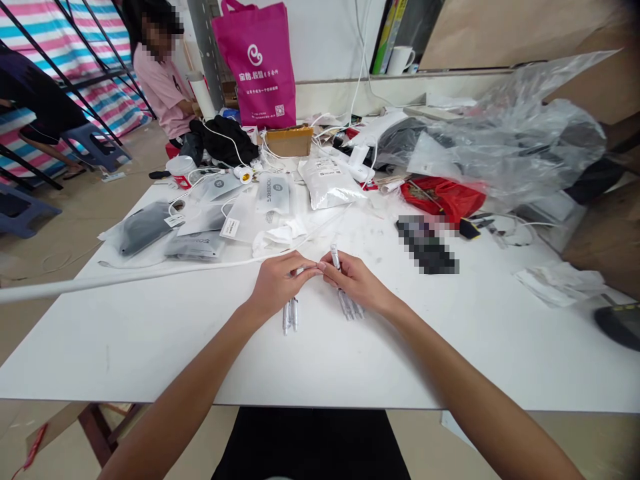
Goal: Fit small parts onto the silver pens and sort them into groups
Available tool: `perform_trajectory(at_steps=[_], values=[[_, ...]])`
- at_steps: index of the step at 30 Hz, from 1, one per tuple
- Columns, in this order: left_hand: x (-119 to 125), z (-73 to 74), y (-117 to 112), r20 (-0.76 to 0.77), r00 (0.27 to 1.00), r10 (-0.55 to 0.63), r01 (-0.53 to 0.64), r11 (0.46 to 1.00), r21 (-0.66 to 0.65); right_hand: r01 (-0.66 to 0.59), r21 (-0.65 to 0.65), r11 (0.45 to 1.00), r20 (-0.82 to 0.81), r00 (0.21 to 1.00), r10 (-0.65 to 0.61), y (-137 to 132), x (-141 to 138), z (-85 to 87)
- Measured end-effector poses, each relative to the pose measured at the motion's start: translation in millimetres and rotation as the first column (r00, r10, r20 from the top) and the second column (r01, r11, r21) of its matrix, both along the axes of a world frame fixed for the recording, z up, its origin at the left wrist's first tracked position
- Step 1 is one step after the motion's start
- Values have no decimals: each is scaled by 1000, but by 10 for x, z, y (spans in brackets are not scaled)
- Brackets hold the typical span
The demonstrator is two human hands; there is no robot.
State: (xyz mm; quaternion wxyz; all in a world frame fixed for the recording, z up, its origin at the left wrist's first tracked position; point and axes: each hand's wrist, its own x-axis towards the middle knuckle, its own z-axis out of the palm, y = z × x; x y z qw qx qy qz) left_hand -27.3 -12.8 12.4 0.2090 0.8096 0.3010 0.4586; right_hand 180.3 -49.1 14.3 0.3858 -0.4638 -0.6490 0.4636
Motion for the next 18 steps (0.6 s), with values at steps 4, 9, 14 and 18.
perform_trajectory(at_steps=[4, 9, 14, 18], values=[[-13, -49, 31, -4, 1000, -14, 14, 995, 96, 7, 31, 1000, -5, 1000, -6, 5, -4, 5], [3, -93, 13, -61, 998, 36, -23, 979, 200, 52, 38, 998, 2, 999, -52, -5, -26, -22], [6, -134, 16, -29, 998, 57, -48, 964, 261, 101, 16, 995, -45, 994, -100, -18, -27, -23], [-18, -147, 47, -23, 998, 59, -49, 954, 297, 34, -78, 996, -130, 990, -44, -12, -20, -16]])
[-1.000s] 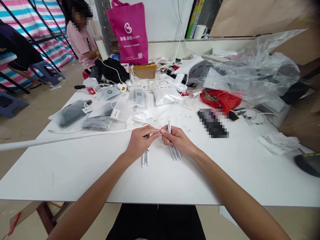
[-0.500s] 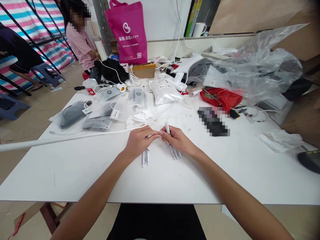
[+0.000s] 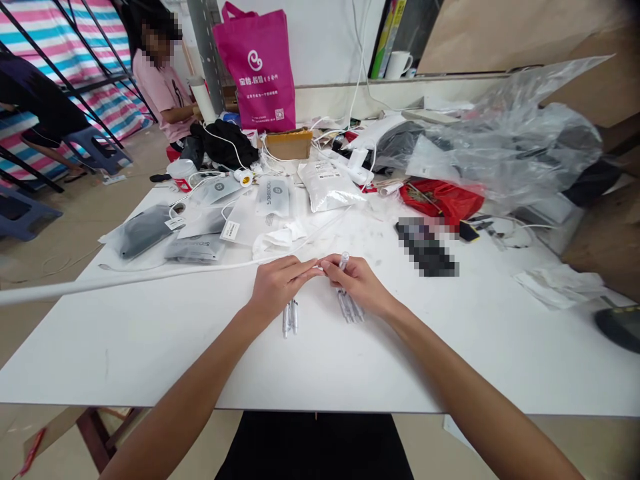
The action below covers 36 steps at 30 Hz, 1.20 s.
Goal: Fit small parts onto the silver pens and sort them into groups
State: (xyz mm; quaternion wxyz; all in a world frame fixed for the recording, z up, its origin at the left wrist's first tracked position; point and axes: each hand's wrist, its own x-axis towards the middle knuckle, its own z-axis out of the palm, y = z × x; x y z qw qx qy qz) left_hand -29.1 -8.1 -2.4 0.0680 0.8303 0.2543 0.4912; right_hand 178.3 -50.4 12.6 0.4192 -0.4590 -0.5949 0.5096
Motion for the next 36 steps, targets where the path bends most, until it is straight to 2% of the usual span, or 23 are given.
perform_trajectory(at_steps=[4, 8, 14, 19, 23, 31, 36], values=[[-2, -5, -20, -112, 990, -88, 80, 994, -79, 9, -9, 1000, -62, 998, -9, 8, -18, 3], [10, -42, -49, -181, 979, -92, 69, 989, -127, 60, 32, 998, -12, 998, -59, 21, -21, 1], [49, -26, -55, -33, 999, -20, 14, 987, -157, 114, 119, 986, 100, 987, -126, 13, -3, 23], [58, 78, -36, 54, 997, 52, -39, 976, -214, 38, 173, 984, 153, 986, -64, -13, -9, 74], [66, 145, -45, 121, 992, 42, -10, 966, -259, 34, 190, 981, 154, 986, -64, -36, -26, 87], [85, 153, -75, 217, 970, 111, -60, 972, -229, 183, 225, 957, 6, 982, -189, -36, -95, 55], [94, 137, -89, 239, 965, 112, -54, 971, -233, 189, 188, 964, -96, 980, -173, -14, -115, 69]])
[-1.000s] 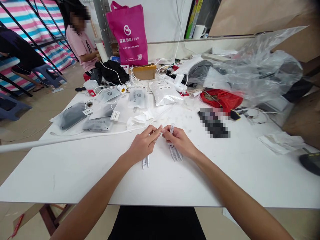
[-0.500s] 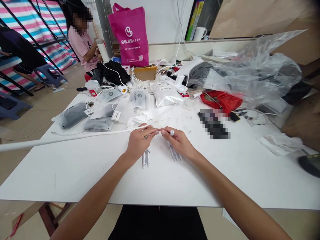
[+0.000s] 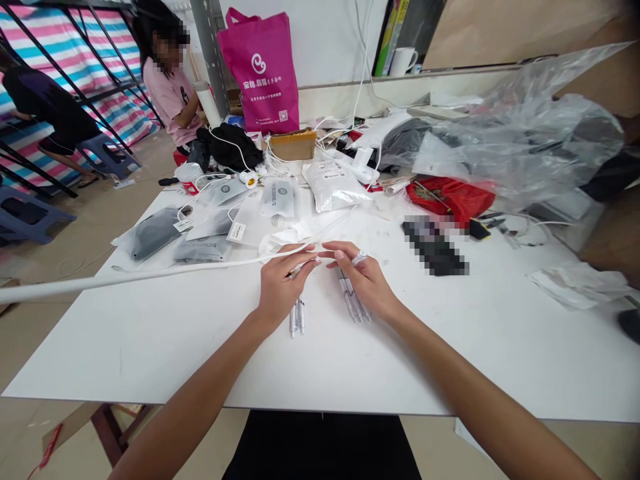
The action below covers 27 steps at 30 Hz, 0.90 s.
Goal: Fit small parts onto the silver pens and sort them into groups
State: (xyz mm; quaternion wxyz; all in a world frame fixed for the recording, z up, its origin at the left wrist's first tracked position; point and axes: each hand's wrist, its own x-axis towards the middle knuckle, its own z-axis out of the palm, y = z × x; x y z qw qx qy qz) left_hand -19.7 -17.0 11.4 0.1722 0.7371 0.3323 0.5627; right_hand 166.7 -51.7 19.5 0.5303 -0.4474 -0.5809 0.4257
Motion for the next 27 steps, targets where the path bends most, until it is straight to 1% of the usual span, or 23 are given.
perform_trajectory(at_steps=[6, 16, 18, 22, 24, 27], values=[[-5, -12, 0, -3, 1000, -10, 10, 999, 32, -85, -70, 994, -94, 992, 78, -21, -18, 10], [-30, -20, 30, -53, 998, 13, -10, 998, 58, -171, -137, 976, -227, 964, 137, -49, -44, 50], [-37, -39, 41, -77, 997, 22, -16, 997, 77, -175, -125, 977, -190, 970, 150, -47, -49, 48], [-60, -111, 71, -162, 986, 33, -5, 985, 175, -155, -75, 985, -43, 988, 152, -41, -59, -14], [-73, -148, 84, -223, 974, 45, 2, 979, 206, -136, -43, 990, 32, 990, 137, -42, -63, -65], [-86, -186, 95, -297, 954, 42, 22, 977, 211, -92, -8, 996, 134, 987, 92, -48, -72, -135]])
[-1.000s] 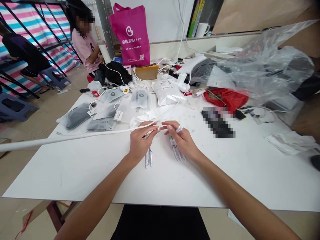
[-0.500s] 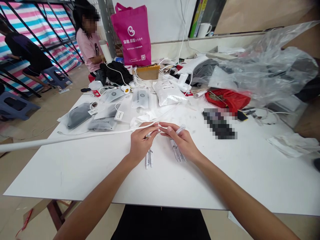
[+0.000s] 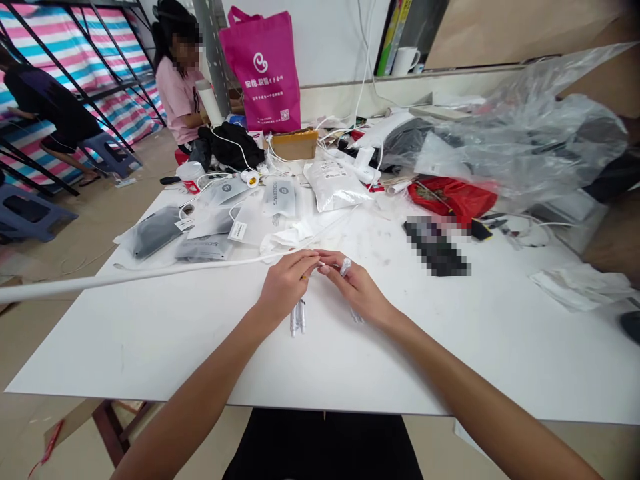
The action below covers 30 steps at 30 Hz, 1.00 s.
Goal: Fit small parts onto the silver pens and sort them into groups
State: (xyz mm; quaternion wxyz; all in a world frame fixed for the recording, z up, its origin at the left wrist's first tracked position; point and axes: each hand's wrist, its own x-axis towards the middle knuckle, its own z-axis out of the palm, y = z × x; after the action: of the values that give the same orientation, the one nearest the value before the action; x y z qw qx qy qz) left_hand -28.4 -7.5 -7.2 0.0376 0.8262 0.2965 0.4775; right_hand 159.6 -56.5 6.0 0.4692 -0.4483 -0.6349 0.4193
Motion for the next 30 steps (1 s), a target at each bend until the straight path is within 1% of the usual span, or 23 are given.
perform_trajectory(at_steps=[2, 4, 7, 10, 13, 17, 20, 23, 30], values=[[-2, -13, 3, -27, 999, -21, 21, 1000, -23, 37, 8, 999, 35, 999, -38, -5, -7, -31], [2, -17, 4, -24, 999, -37, 35, 998, -54, 72, -8, 997, 26, 997, -72, -13, -14, -43], [14, 0, -2, 36, 998, -42, 46, 995, -93, 102, -58, 993, -50, 993, -105, -26, -23, -29], [28, 49, -19, 111, 993, -44, 62, 984, -166, 111, -105, 988, -154, 980, -127, -32, -33, 2], [39, 103, -39, 133, 991, -23, 54, 970, -238, 111, -142, 984, -237, 961, -143, -19, -39, 16], [47, 134, -51, 149, 989, -5, 42, 970, -240, 89, -149, 985, -296, 946, -130, 19, -25, -1], [49, 128, -49, 153, 988, 12, 23, 974, -227, 55, -141, 988, -290, 952, -95, 32, -4, -11], [44, 111, -39, 130, 991, 23, 9, 972, -234, 53, -128, 990, -244, 966, -84, 24, -2, -7], [27, 80, -3, 92, 996, -14, 36, 971, -237, 71, -106, 992, -177, 980, -89, 13, -23, -41]])
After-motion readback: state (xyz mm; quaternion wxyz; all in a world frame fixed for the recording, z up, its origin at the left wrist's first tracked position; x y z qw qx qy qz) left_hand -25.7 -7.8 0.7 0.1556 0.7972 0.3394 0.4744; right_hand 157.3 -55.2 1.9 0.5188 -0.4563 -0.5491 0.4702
